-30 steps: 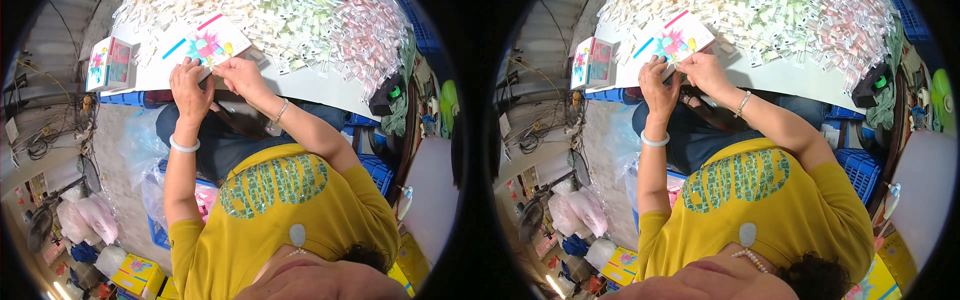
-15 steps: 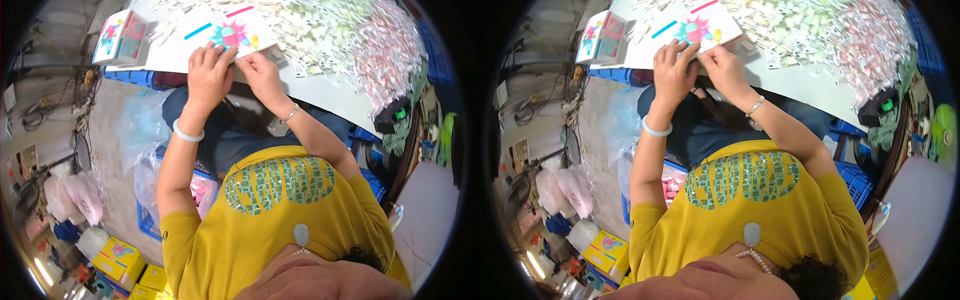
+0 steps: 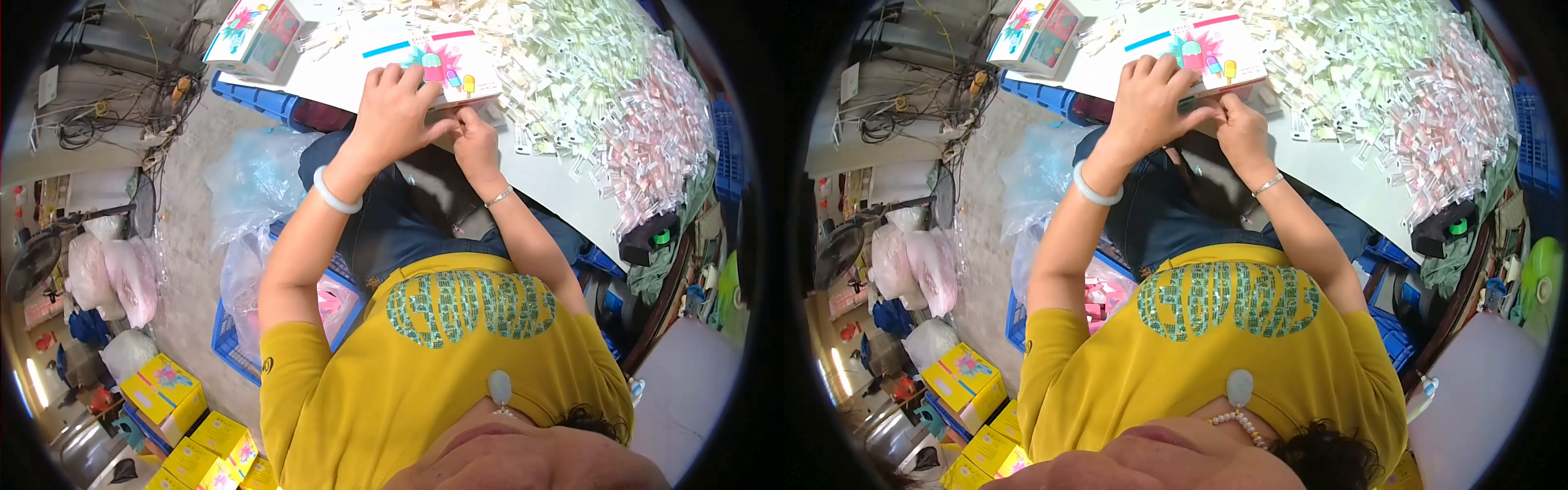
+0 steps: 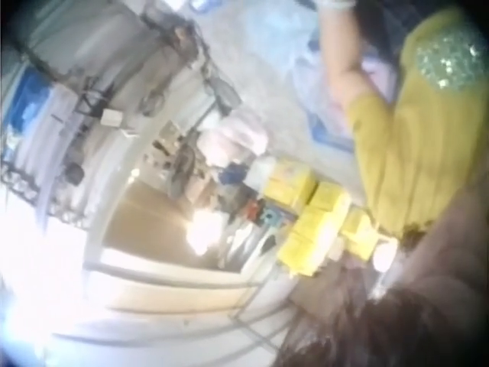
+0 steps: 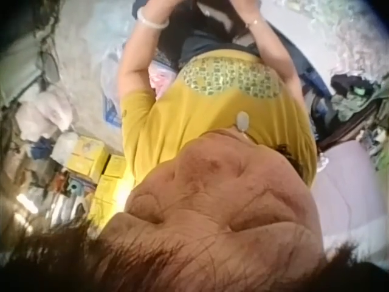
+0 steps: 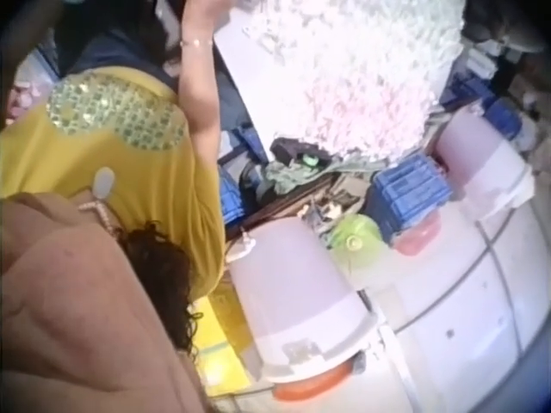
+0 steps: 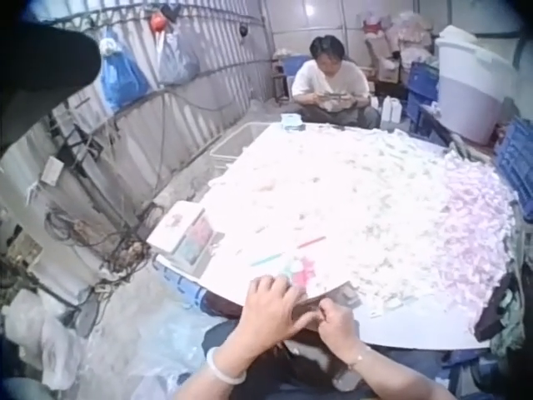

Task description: Packing small toy items into individual boxes and then into a larger shipping carton.

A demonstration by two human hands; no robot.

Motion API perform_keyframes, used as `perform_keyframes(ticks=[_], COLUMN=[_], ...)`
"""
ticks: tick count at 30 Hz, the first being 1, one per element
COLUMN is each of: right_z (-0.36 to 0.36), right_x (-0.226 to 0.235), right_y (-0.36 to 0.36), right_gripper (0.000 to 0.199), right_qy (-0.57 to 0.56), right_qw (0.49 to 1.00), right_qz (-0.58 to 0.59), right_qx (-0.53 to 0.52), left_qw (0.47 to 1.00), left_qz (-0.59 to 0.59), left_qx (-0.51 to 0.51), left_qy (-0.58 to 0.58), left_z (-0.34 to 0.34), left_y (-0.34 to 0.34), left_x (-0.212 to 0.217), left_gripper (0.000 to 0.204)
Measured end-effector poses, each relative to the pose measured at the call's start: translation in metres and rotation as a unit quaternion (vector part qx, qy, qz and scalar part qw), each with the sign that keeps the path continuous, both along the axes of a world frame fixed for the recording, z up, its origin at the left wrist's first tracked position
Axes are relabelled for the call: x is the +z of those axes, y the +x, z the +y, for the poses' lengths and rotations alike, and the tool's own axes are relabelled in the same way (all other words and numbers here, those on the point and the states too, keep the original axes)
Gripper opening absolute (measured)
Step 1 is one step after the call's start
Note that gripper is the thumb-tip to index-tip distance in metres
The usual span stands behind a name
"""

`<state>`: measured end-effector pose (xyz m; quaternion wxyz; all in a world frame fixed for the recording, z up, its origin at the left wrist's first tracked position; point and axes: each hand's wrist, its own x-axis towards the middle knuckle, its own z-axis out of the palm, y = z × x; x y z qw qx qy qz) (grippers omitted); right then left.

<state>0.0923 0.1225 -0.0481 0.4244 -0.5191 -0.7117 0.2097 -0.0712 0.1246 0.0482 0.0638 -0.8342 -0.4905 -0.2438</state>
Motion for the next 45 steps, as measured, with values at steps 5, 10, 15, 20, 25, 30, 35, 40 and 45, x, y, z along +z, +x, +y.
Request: perform_keyframes(ticks=[5, 10, 15, 20, 25, 30, 35, 40, 45], right_z=[-0.006, -0.006, -0.002, 0.005, 0.01, 0.006, 0.012, 0.014, 0.046], right_x=[-0.01, -0.031, -0.041, -0.044, -0.049, -0.043, -0.045, -0.046, -0.062], right_y=[0.024, 0.04, 0.039, 0.052, 0.052, 0.051, 0.053, 0.056, 0.065], right_gripper=[0.014, 0.022, 0.022, 0.026, 0.031, 0.035, 0.036, 0.027, 0.024], right_qy=[0.006, 0.075, 0.072, 0.04, 0.013, 0.019, -0.03, -0.062, -0.178], right_qw=[0.999, 0.986, 0.982, 0.982, 0.978, 0.977, 0.97, 0.986, 0.97], right_qz=[-0.045, -0.137, -0.155, -0.172, -0.193, -0.203, -0.231, -0.132, 0.121], right_qx=[0.003, 0.064, 0.08, 0.062, 0.078, 0.067, 0.067, 0.075, 0.11], left_qw=[0.994, 0.984, 0.994, 0.981, 0.948, 0.906, 0.873, 0.87, 0.892], left_qz=[0.092, 0.137, 0.012, -0.135, -0.193, -0.279, -0.265, -0.252, -0.283], left_qx=[0.055, 0.05, 0.054, 0.14, 0.236, 0.282, 0.344, 0.338, 0.302], left_qy=[-0.017, -0.1, -0.098, -0.006, 0.088, 0.146, 0.223, 0.255, 0.181], left_z=[0.051, 0.054, 0.036, 0.033, 0.009, -0.023, -0.062, -0.086, -0.074], left_y=[0.013, 0.023, 0.006, 0.004, 0.001, -0.02, -0.049, -0.059, -0.047], left_x=[0.004, 0.001, -0.002, -0.007, 0.012, 0.026, 0.032, 0.032, 0.028], left_gripper=[0.099, 0.103, 0.095, 0.093, 0.09, 0.087, 0.095, 0.095, 0.103])
